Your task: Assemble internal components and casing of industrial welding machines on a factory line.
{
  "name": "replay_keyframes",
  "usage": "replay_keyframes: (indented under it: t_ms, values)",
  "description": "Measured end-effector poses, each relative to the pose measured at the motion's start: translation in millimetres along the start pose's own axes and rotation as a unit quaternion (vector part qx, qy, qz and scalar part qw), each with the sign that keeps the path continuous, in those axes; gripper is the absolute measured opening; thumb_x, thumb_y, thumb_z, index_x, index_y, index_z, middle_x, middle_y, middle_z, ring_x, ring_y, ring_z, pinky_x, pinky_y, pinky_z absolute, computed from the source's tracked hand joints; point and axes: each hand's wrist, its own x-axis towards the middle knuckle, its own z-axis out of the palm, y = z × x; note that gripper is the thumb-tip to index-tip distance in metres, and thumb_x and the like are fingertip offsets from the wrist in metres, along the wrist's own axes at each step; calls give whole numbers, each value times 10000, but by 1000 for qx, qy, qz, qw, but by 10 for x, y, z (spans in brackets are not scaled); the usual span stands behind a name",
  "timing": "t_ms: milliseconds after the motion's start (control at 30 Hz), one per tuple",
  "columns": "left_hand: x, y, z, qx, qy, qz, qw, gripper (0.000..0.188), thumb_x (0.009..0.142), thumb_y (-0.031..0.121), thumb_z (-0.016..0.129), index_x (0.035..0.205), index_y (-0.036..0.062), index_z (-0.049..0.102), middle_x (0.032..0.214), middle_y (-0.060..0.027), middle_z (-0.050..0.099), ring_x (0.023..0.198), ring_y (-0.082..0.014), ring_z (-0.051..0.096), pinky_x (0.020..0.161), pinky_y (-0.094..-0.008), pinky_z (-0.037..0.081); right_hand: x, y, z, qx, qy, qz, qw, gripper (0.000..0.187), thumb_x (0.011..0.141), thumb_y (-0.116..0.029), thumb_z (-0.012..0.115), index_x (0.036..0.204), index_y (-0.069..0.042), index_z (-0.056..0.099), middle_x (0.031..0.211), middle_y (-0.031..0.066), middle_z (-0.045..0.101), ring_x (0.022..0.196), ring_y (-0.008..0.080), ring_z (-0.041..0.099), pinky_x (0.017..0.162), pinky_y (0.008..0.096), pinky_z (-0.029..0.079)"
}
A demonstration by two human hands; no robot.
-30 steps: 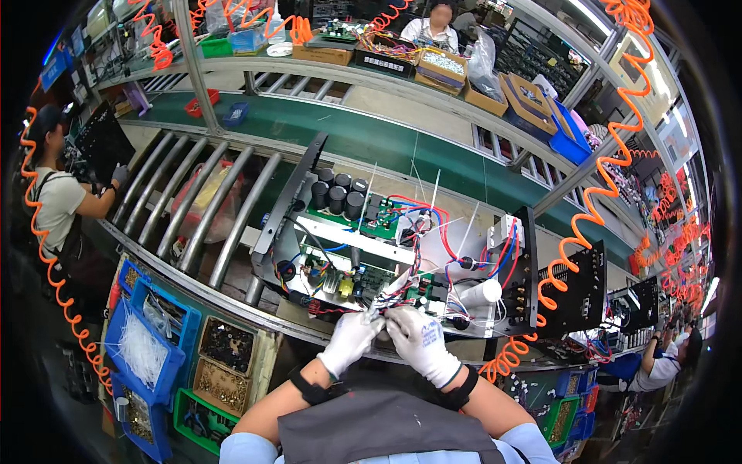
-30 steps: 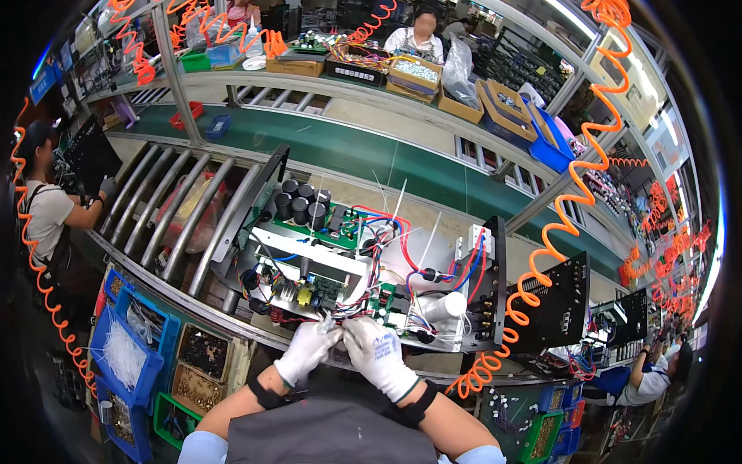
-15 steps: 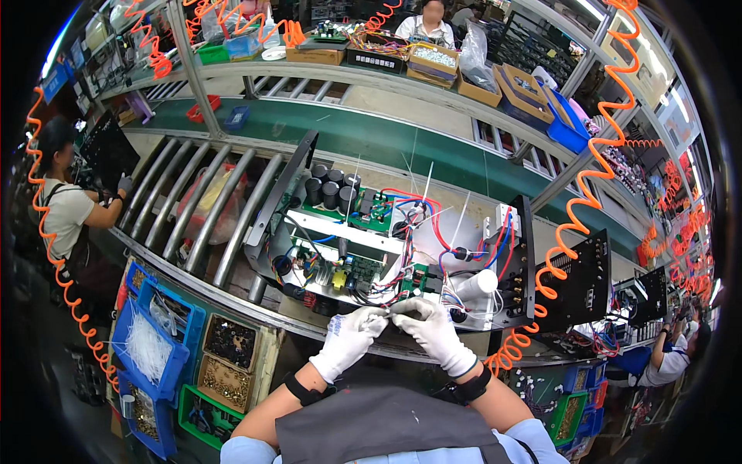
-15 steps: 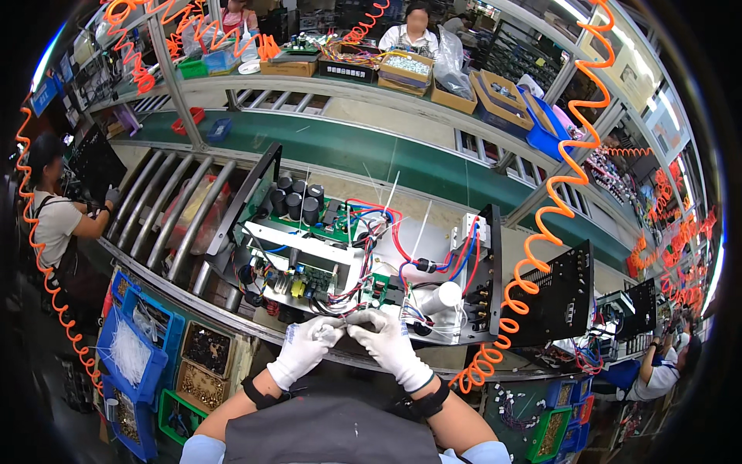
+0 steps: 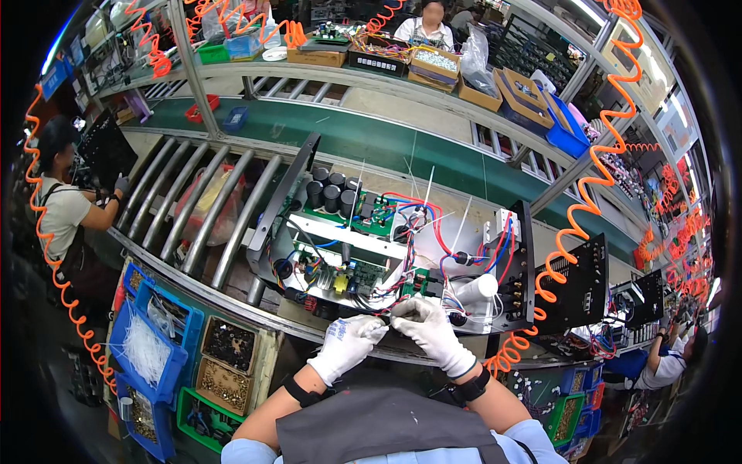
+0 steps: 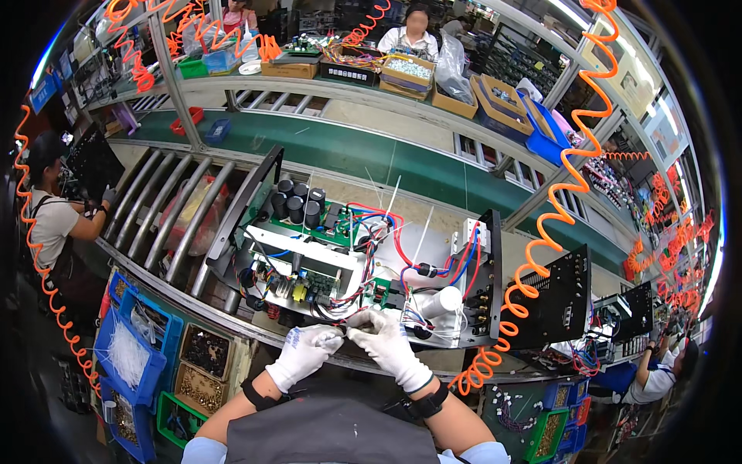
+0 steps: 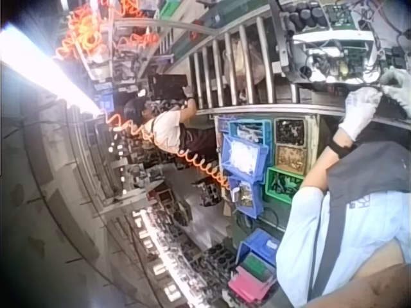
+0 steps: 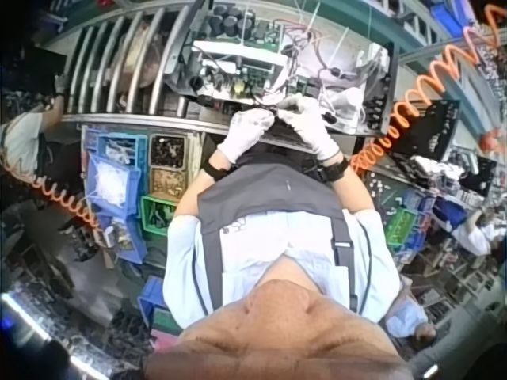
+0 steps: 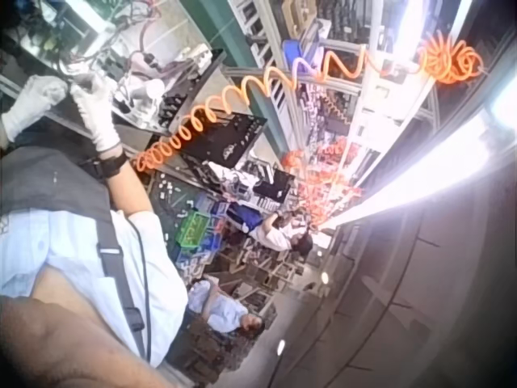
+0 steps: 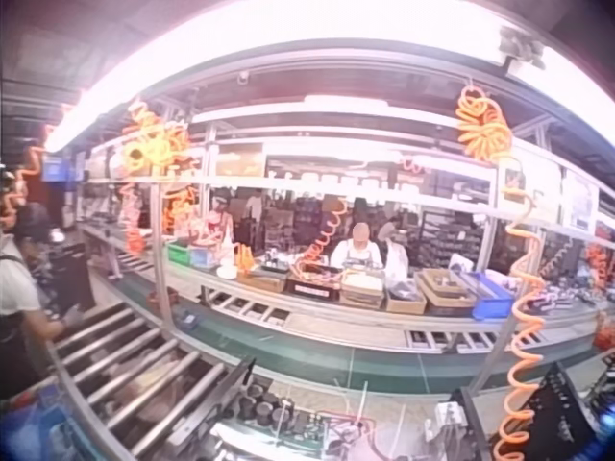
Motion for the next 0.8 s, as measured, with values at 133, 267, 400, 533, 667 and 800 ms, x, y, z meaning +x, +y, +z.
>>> replay_keyframes:
  t_ms: [133,267,400,533,667,800]
  values:
    - [5,49,-37,-2,-11,-10,1000,273,767,-14,604,1010,39,715,894,-94,716,800,-160,683,731,-276,519,2,-8,-18,0,-6,8,1000,131,880,-50,682,1003,-22,647,867,-35,608,733,29,512,643,197,426]
    - [4,57,-40,10,-14,-12,1000,284,757,-26,591,1007,36,713,900,-93,716,803,-167,684,732,-276,518,34,16,-46,50,-10,-1,999,146,874,-44,682,1012,-22,643,853,-38,603,712,23,502,621,193,417]
    - [-5,40,-24,15,-9,-10,1000,290,753,-30,593,1010,30,712,909,-97,718,821,-174,692,744,-279,524,52,37,-52,72,0,1,997,142,865,-44,691,994,-6,646,840,-14,613,703,41,529,620,205,437]
    - [-11,30,-18,14,1,-9,1000,284,747,-24,616,1008,30,713,920,-108,722,847,-189,704,758,-289,531,61,17,-74,52,-9,-5,999,146,856,-56,705,967,21,648,821,26,636,709,77,589,641,222,480]
    - [-5,49,-20,5,6,-3,1000,251,767,-3,635,1003,29,716,915,-116,724,844,-202,707,752,-295,534,44,-13,-87,-28,-35,-22,999,172,859,-59,703,1004,9,643,820,3,628,705,65,569,633,211,465]
    - [1,83,-15,26,7,1,1000,208,802,44,662,1003,30,718,914,-121,723,840,-224,708,750,-300,536,3,6,-45,-66,-54,15,996,124,892,-74,669,1000,-17,651,808,-30,584,688,35,505,602,210,423]
